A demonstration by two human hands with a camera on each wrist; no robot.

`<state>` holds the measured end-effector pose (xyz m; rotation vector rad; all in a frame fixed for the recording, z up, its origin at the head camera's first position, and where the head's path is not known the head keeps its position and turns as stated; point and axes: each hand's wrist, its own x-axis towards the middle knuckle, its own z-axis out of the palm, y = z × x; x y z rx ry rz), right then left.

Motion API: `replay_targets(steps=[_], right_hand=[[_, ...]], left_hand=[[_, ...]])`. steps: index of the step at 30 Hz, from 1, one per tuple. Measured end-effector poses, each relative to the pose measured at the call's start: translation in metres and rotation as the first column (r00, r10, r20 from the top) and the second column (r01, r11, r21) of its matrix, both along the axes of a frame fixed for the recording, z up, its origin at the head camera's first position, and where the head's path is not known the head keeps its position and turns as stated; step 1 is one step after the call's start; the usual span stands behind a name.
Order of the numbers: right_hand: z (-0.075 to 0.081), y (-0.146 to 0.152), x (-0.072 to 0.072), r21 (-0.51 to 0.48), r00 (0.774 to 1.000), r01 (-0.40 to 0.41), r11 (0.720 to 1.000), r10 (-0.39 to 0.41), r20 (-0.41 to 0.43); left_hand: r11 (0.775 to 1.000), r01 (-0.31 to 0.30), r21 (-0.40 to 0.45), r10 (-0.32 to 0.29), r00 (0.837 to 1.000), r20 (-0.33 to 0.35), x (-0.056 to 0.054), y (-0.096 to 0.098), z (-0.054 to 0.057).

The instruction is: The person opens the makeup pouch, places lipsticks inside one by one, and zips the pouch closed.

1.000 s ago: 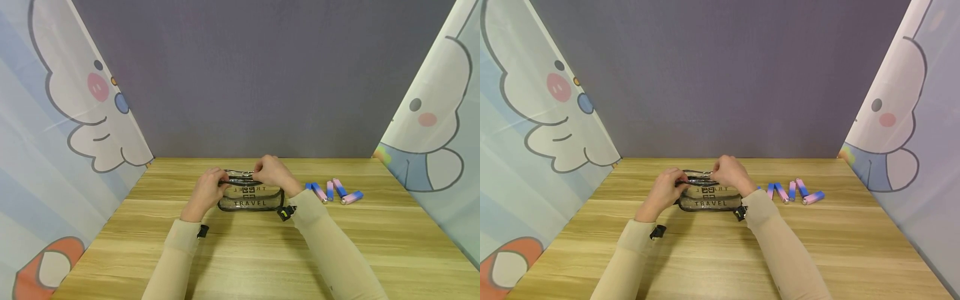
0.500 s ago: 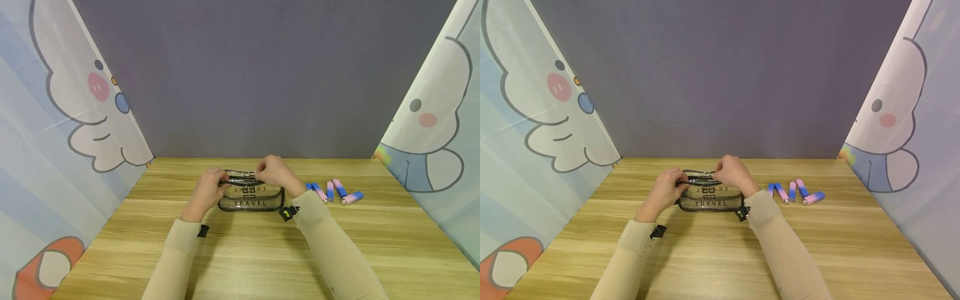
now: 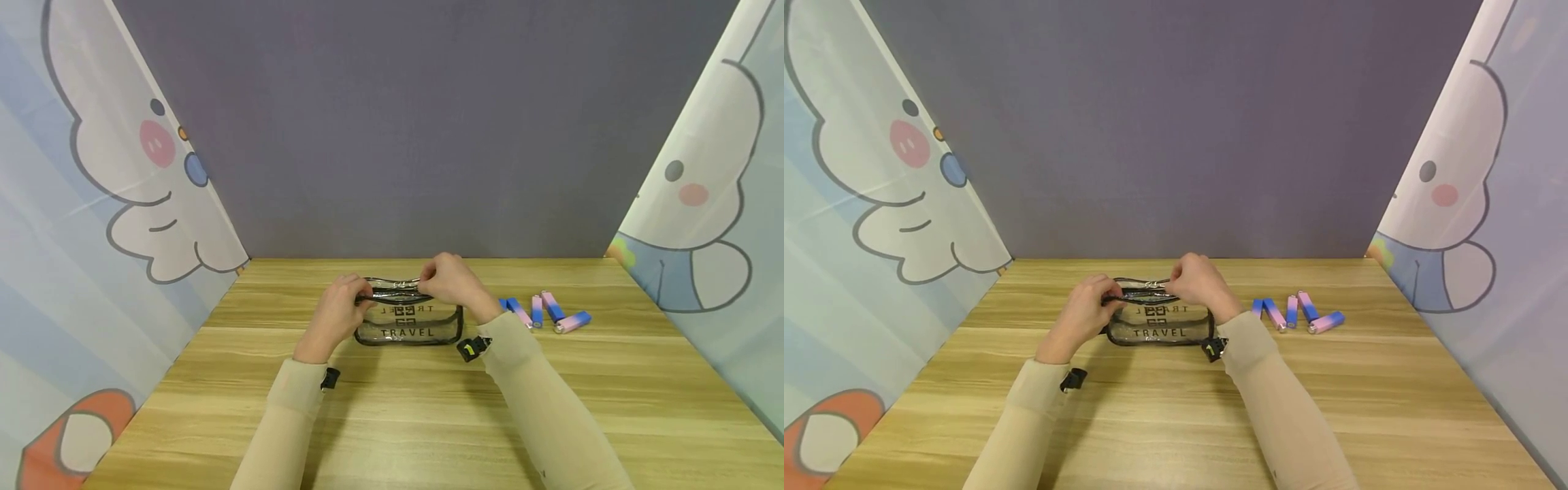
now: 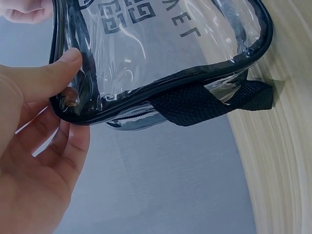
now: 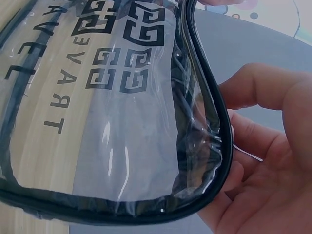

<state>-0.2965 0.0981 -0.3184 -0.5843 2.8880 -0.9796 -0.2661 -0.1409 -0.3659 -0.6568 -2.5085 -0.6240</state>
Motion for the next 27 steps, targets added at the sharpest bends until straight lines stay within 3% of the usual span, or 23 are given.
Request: replay_targets(steps=[27], right_hand=[[-0.0021,0.0100,0.0039,-0.042,1.000,0.004,0.999,-0.005,-0.017]], left_hand=[[1.000,0.005,0.006,-0.005,1.000,0.007,-0.0002,-0.0004,0.0001]])
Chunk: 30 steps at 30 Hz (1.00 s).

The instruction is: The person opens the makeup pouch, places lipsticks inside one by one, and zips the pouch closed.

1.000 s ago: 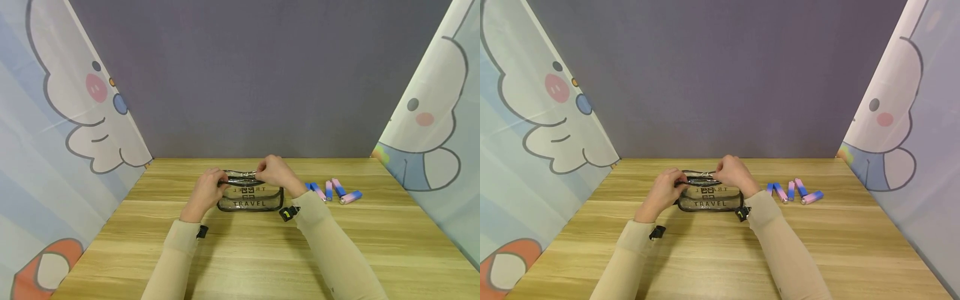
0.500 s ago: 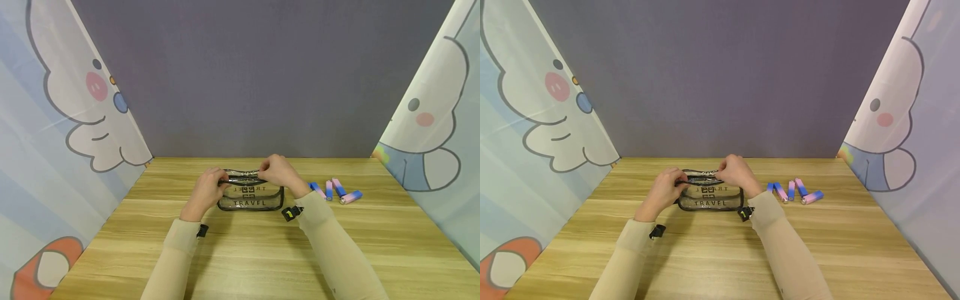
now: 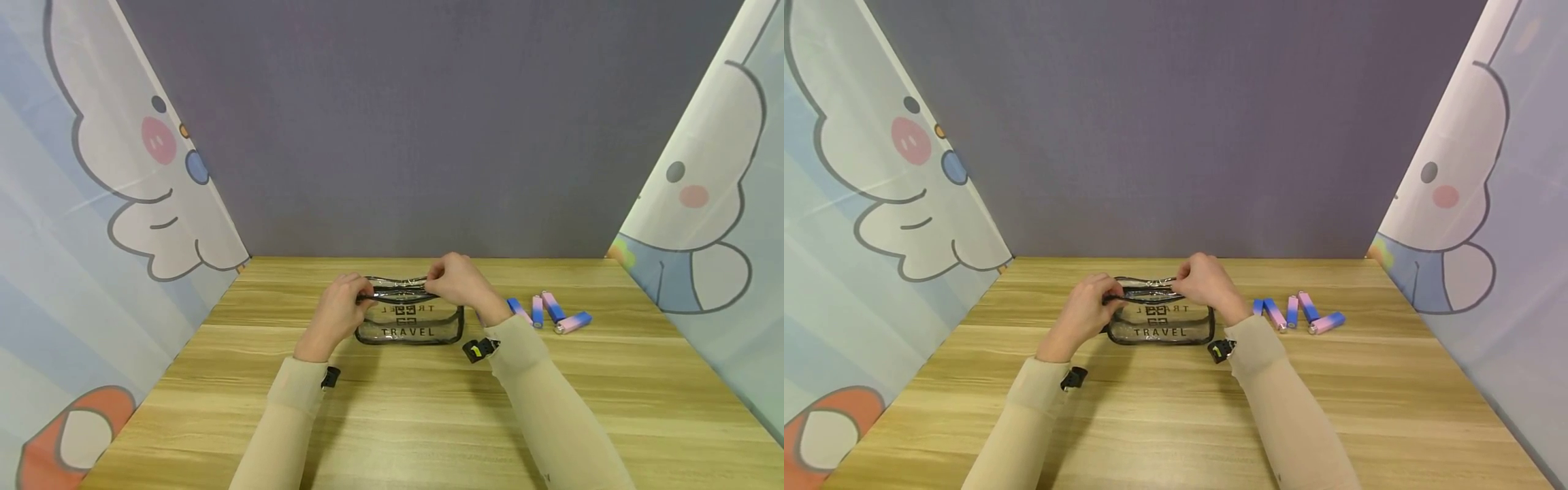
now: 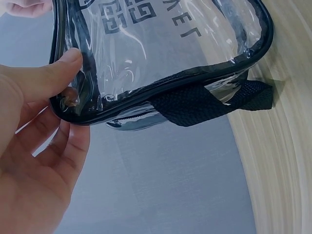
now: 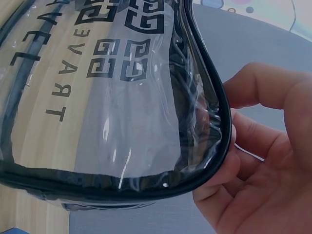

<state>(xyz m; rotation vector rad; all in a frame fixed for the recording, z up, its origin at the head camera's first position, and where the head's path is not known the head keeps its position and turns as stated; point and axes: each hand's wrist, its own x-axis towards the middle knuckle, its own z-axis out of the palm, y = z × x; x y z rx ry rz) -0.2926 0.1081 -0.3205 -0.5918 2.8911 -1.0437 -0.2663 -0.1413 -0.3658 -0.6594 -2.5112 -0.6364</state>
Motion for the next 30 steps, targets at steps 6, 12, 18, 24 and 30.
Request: replay_targets(steps=[6,12,18,24,30], right_hand=[[0.000,0.007,0.001,-0.010,1.000,0.005,1.000,-0.004,0.014],[-0.002,0.010,-0.001,-0.004,1.000,0.014,1.000,-0.014,0.007],[-0.004,0.011,-0.001,-0.020,1.000,0.011,1.000,-0.010,0.005],[-0.006,0.014,0.001,-0.058,1.000,-0.001,0.998,-0.001,-0.026],[-0.006,0.014,0.002,-0.077,1.000,0.014,0.997,-0.015,-0.022]], left_hand=[[1.000,0.004,-0.002,-0.004,1.000,-0.004,0.000,0.000,0.000],[1.000,0.002,-0.005,-0.002,1.000,-0.008,0.000,0.000,0.000],[1.000,-0.006,-0.006,0.006,1.000,-0.002,0.000,0.000,-0.001],[1.000,-0.014,0.001,0.014,1.000,0.001,0.001,0.001,-0.001],[1.000,-0.015,0.000,0.015,1.000,0.000,0.001,0.001,0.000]])
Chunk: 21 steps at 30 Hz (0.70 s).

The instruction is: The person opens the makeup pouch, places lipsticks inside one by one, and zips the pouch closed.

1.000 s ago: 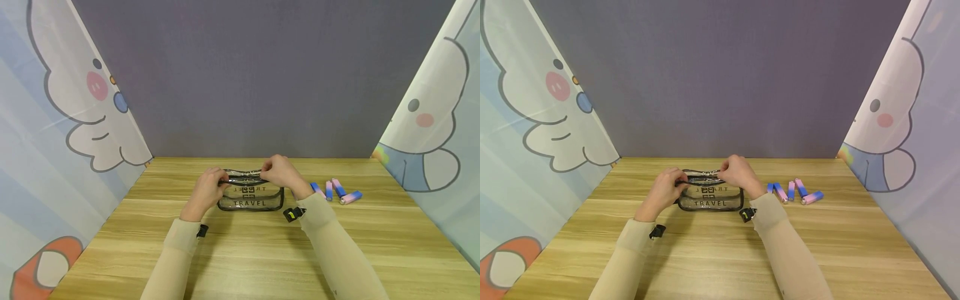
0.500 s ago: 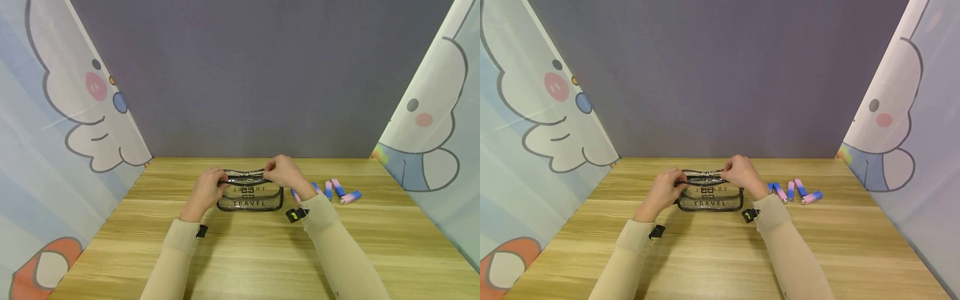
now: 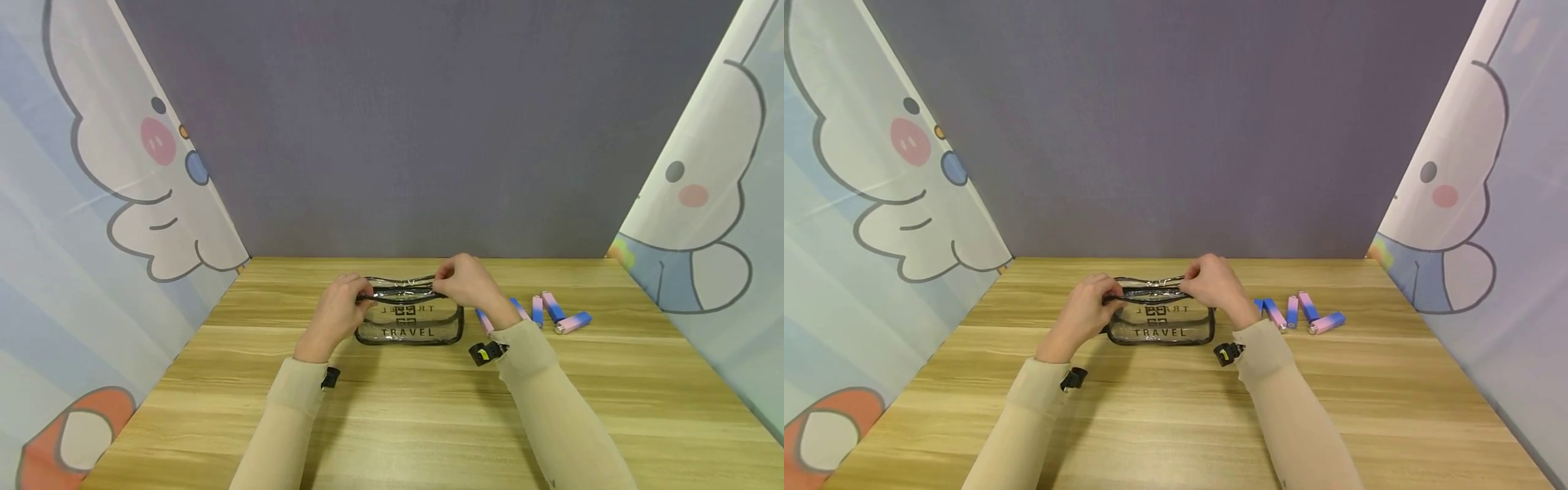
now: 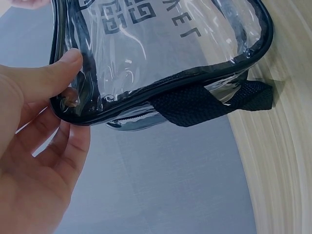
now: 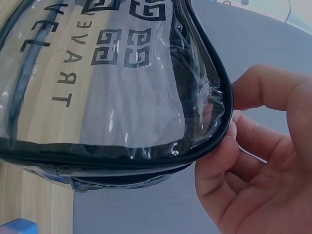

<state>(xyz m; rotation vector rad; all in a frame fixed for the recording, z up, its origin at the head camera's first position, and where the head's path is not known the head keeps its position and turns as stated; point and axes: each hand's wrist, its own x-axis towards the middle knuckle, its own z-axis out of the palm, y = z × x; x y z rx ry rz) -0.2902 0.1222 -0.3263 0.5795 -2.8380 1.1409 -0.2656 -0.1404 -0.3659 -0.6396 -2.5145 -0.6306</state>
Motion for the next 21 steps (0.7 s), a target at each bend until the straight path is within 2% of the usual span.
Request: replay_targets(steps=[10,21], right_hand=[[-0.0025,0.0056,0.0006,0.010,1.000,0.021,1.000,-0.021,-0.017],[-0.0028,0.0068,0.0026,-0.014,0.998,0.053,0.999,-0.053,0.016]], left_hand=[[1.000,0.005,0.002,-0.005,1.000,0.008,0.0002,0.0001,-0.0002],[1.000,-0.002,0.001,0.002,1.000,0.019,0.0005,-0.0009,0.0001]])
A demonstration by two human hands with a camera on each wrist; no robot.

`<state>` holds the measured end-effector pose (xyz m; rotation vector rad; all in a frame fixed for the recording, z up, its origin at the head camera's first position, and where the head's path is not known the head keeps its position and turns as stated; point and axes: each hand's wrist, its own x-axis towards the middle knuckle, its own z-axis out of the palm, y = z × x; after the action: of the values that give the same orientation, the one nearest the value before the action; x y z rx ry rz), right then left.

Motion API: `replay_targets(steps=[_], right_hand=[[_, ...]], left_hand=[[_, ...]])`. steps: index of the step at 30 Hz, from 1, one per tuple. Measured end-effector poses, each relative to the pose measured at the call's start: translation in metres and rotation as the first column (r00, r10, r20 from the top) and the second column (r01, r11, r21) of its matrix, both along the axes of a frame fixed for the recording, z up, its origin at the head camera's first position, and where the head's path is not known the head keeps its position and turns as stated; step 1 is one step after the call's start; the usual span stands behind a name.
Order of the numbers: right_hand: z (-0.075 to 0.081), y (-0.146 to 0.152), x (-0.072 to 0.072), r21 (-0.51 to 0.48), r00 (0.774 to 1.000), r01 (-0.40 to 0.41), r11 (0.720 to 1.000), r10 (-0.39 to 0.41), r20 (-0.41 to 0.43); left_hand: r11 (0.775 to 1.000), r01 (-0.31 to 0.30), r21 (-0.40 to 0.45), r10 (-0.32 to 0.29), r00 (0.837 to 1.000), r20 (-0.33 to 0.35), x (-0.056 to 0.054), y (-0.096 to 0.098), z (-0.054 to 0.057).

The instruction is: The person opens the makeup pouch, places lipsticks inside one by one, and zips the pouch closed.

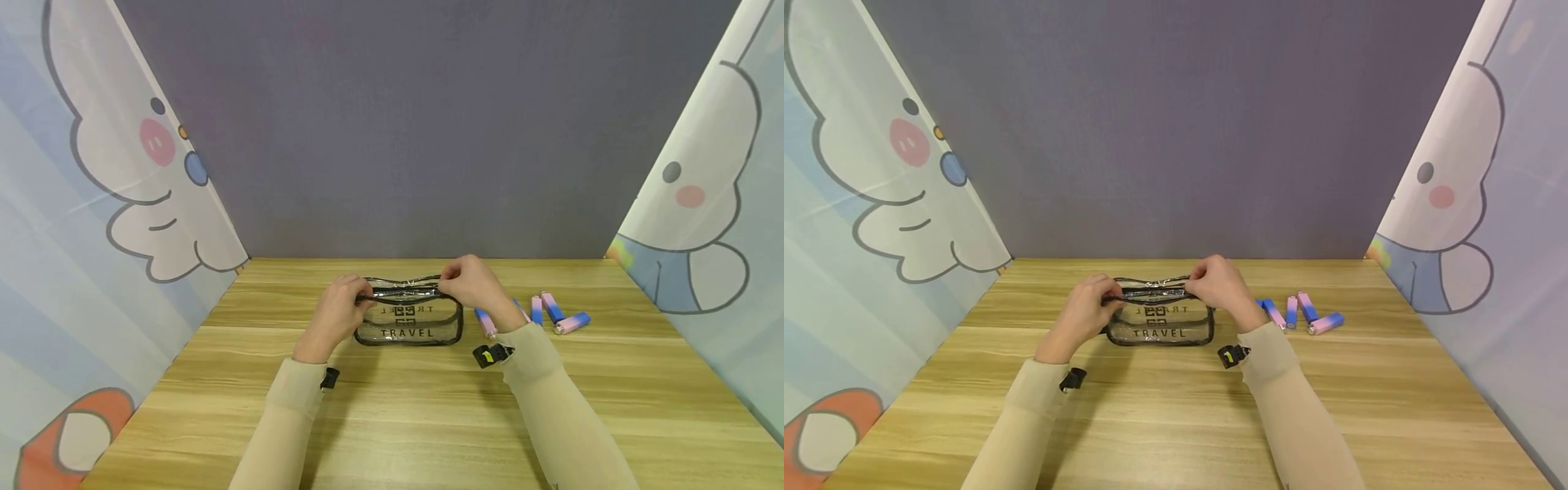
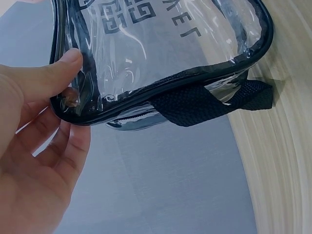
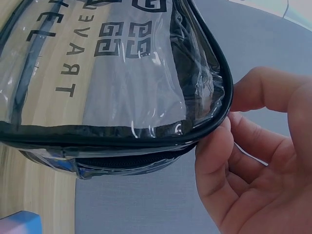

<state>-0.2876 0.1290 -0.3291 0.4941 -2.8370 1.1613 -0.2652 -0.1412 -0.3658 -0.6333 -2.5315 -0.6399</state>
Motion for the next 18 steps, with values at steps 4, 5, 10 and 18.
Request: replay_targets(steps=[4,5,10,18], right_hand=[[0.000,0.001,0.000,-0.005,1.000,0.004,1.000,-0.004,0.004],[0.000,0.001,0.000,-0.005,1.000,0.002,1.000,-0.002,0.004],[0.000,0.003,0.000,-0.003,1.000,-0.002,1.000,0.002,0.002],[-0.001,0.003,-0.001,0.003,1.000,-0.005,1.000,0.005,0.004]], left_hand=[[1.000,-0.009,-0.021,0.009,1.000,-0.002,-0.001,0.002,0.001],[0.999,-0.012,-0.032,0.012,1.000,-0.009,0.000,0.002,0.001],[0.993,-0.016,-0.119,0.002,0.993,-0.118,0.000,0.008,0.000],[0.977,0.035,-0.212,-0.076,0.979,-0.188,0.000,0.026,-0.005]])
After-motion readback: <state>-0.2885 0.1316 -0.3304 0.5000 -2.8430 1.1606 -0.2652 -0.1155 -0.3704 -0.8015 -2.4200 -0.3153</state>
